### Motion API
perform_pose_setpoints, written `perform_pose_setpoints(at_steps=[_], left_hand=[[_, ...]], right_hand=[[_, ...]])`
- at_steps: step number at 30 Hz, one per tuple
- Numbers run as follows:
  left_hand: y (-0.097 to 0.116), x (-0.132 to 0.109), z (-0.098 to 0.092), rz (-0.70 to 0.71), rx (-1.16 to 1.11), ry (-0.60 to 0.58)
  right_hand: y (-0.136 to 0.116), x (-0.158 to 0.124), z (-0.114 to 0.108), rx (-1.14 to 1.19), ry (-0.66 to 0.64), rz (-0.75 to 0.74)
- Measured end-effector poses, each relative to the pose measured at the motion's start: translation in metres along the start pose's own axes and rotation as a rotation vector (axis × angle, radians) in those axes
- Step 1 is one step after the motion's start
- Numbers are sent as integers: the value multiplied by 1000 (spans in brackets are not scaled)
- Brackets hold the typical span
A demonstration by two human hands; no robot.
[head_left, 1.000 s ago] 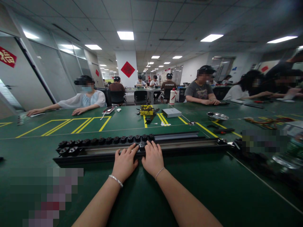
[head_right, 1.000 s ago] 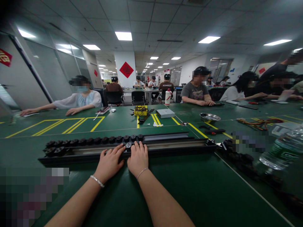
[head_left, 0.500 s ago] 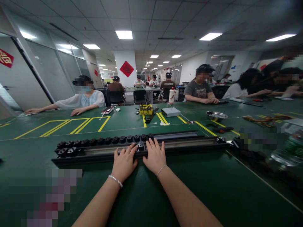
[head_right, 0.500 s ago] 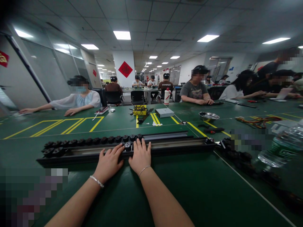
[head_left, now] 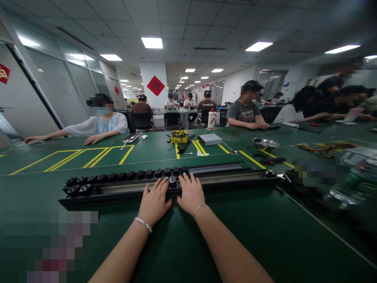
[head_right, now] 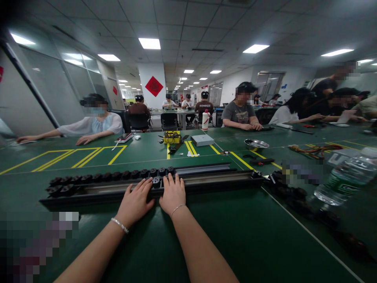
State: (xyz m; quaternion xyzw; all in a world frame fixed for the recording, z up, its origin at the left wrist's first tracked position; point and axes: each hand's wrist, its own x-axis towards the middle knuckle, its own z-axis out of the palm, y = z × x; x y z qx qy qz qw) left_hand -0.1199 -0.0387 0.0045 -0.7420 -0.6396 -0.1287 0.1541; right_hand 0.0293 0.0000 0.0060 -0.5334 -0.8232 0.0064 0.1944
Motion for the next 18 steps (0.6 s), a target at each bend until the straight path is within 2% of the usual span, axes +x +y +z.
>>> perform_pose_setpoints(at_steps=[6,11,18], left_hand=[[3,3,-3,-27,-3,-23],[8,7,-6,-58,1,-33],[12,10,-9,-83,-15,-58]], right_hand=[[4,1,-5,-28,-66,-20],[22,2,-15,-84,-99,-213],[29,-3,-10,-70,16,-215]])
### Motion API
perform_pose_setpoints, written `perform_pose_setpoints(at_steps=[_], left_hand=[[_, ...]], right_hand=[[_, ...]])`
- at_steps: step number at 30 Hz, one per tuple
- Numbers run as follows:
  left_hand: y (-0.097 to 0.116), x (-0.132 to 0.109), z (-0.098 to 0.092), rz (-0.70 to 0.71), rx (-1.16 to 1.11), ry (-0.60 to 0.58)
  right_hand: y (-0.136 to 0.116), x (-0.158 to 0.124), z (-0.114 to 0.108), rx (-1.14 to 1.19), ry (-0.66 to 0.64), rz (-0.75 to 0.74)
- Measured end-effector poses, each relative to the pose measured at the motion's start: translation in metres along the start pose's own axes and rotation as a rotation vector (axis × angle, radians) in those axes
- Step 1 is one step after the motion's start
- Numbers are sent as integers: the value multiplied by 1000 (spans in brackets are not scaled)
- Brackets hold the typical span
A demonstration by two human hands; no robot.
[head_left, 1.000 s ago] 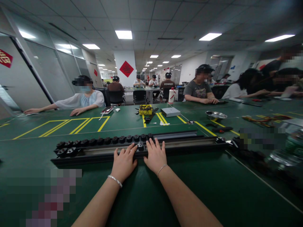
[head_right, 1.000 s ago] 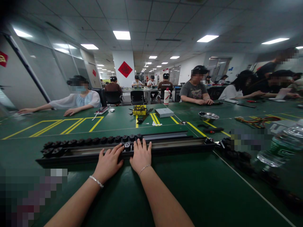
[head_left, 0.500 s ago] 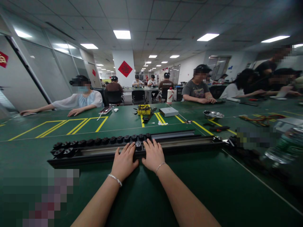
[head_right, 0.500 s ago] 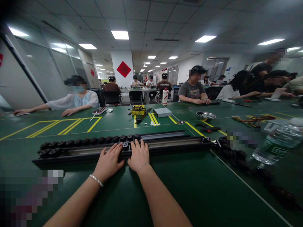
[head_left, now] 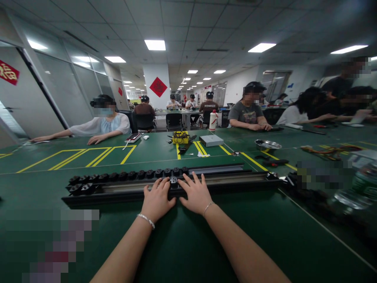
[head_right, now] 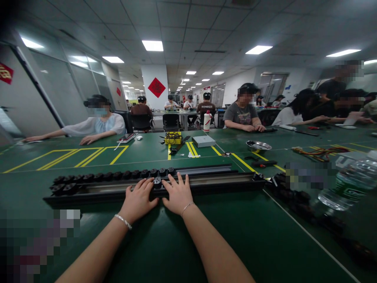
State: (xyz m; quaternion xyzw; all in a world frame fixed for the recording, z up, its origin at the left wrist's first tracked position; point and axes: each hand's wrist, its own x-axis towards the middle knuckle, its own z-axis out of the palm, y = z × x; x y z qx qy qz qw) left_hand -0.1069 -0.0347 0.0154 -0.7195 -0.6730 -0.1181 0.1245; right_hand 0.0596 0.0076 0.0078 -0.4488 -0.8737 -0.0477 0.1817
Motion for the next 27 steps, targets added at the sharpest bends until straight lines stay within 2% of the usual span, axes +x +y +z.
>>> perform_pose_setpoints(at_steps=[6,15,27], left_hand=[[2,7,-3,-61,-40,-56],[6,1,10,-80,-52,101],[7,2,10,-49,-45,68]], right_hand=[[1,1,3,24,28,-12],[0,0,7,34,92,-15],[-1,-1,3,53,61,-6]])
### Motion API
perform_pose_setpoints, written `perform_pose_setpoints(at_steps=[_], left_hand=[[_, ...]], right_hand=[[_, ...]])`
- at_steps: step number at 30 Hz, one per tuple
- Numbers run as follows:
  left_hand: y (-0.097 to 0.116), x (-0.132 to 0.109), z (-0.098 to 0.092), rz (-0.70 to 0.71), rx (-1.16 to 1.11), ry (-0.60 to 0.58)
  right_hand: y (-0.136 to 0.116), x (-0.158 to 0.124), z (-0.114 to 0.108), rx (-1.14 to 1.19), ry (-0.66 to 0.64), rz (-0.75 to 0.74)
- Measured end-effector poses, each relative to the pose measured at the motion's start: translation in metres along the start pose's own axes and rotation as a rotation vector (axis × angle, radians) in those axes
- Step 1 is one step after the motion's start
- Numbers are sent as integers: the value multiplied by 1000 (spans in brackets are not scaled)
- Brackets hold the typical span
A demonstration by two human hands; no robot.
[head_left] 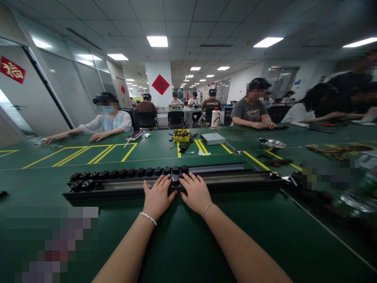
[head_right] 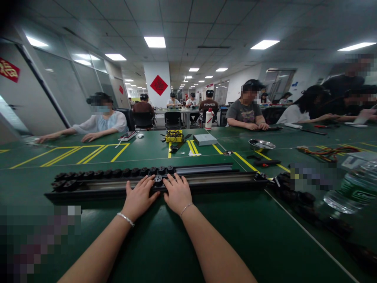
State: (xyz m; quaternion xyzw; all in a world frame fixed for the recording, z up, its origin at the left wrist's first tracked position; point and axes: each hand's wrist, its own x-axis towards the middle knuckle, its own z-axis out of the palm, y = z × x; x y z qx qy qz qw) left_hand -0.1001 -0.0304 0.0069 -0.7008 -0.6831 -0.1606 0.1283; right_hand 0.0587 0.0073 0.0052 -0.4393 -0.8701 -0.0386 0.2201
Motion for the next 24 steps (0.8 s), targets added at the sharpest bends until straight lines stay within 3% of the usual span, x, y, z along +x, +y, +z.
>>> perform_pose_setpoints(at_steps=[17,24], left_hand=[[3,2,1,123,14,-5],[6,3,0,137,5,-20]], right_hand=[[-1,1,-2,7,-40,8],[-10,0,-2,-88,-94,125]])
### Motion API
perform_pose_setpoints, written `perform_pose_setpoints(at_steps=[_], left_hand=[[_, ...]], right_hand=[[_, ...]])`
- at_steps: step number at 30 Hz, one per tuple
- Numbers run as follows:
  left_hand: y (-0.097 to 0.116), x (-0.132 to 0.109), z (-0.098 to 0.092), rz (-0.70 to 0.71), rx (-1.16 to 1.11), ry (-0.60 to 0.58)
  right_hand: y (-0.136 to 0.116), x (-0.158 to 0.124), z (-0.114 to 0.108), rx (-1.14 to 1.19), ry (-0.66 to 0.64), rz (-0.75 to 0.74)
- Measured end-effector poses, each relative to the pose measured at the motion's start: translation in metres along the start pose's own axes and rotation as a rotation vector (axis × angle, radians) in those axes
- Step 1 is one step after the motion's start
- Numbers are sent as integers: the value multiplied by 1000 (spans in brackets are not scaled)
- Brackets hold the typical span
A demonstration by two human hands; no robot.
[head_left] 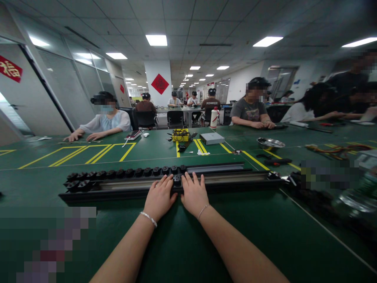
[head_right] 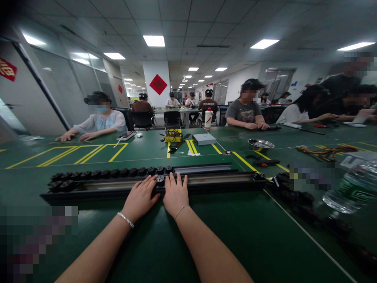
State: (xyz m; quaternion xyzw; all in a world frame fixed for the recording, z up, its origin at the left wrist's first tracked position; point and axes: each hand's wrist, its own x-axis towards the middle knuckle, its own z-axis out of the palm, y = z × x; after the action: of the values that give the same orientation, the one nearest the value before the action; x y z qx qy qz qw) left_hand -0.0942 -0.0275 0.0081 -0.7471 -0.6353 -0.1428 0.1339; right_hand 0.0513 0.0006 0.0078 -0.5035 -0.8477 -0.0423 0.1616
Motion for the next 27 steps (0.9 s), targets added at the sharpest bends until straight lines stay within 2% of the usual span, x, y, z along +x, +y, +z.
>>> perform_pose_setpoints(at_steps=[6,15,22,27], left_hand=[[1,0,-3,-26,-1,-24],[2,0,-3,-20,-4,-9],[2,1,-4,-39,-14,-33],[1,0,0,-25,-11,-4]], right_hand=[[-3,2,0,6,-40,74],[16,5,-12,99,-173,-26],[17,6,-12,95,-216,-26],[18,6,-13,99,-228,-36]])
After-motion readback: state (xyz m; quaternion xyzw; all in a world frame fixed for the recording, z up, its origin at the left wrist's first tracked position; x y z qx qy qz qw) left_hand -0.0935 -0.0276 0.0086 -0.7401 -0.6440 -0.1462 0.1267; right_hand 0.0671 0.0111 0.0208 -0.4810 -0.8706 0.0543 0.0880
